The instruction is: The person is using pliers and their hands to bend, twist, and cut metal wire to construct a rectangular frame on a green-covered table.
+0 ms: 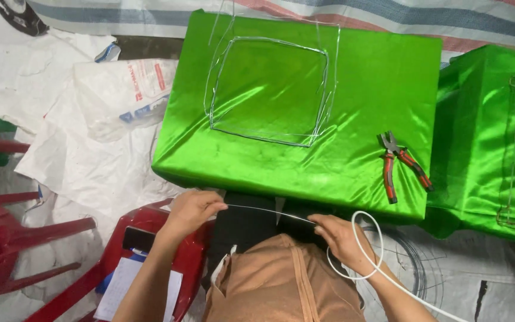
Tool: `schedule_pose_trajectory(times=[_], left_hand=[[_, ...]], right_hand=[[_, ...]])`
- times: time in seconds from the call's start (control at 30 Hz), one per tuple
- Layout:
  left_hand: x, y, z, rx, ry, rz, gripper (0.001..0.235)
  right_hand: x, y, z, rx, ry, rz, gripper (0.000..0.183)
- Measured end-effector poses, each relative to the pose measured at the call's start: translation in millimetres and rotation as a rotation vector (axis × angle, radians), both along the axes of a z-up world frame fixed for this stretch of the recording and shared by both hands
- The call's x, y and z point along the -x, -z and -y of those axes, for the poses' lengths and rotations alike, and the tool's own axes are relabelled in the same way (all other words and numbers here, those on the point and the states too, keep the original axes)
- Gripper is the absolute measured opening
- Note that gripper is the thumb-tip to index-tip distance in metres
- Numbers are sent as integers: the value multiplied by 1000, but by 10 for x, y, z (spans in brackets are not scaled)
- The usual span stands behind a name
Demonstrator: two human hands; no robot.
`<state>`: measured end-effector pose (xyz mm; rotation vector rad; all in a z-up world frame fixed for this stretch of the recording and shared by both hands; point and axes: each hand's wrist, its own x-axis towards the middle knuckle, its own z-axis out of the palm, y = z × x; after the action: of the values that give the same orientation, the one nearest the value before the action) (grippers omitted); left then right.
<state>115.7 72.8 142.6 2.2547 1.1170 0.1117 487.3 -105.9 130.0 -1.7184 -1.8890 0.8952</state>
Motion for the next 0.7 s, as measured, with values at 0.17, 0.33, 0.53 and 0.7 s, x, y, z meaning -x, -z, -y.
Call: schedule_pose_trajectory(times=[0.17,0.33,0.53,0.7], left_hand=[[-209,-77,-108,-40,41,81,27],[-179,76,-185,24,36,267,20],[-297,323,-167,-173,-135,450,17],[-91,385,-188,-210,-91,444,17]], right_hand=[[137,-292,-255,-180,-30,-11,35],[-45,-80,-296,-151,28,349,36],[36,-541,-708,-576,115,719,20],[157,-586,-818,-574,103,691,18]])
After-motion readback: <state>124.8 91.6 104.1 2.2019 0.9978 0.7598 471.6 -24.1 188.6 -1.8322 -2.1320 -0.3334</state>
